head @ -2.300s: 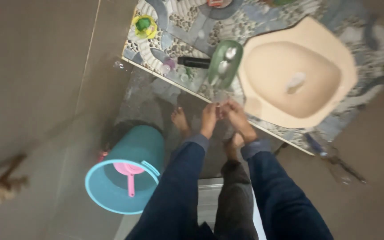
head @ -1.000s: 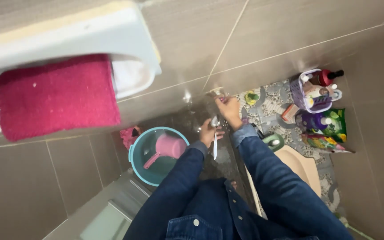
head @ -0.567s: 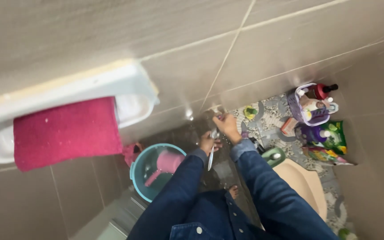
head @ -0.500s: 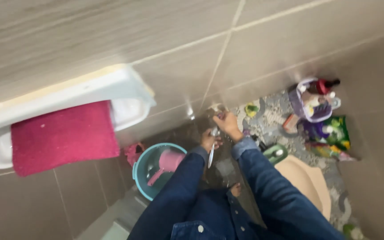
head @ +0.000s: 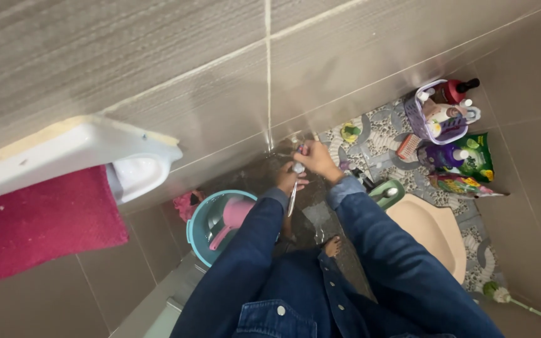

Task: The person is cleaning several household items such as a brush, a scoop, and a container under running water in a bathroom sink area.

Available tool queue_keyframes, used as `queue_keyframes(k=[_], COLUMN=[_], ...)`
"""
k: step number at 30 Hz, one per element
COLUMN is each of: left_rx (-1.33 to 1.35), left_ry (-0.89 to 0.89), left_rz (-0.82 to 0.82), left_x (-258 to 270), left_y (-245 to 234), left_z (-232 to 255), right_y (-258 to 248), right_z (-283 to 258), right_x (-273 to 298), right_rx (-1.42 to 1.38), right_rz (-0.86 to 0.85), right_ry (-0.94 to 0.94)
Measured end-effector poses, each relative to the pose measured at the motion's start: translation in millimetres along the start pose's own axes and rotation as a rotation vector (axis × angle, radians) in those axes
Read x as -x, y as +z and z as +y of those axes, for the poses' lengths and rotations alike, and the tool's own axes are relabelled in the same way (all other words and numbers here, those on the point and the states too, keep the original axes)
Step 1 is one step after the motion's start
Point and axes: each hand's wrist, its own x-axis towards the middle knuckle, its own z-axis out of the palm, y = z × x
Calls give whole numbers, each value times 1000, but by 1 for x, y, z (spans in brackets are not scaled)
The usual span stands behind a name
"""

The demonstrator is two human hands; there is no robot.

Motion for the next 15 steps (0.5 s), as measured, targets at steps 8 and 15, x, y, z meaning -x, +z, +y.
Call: queue_keyframes(k=[8,15], left_rx=[67,-96], left_ry=[-44,439], left_rz=[77,175], left_x=[-5,-19], left_y=[5,-1], left_z=[6,5], right_y=[29,32], right_z=[94,47], right_x=[25,19], right_rx=[-618,-183], right_rz=[98,-1], right_ry=[293,80])
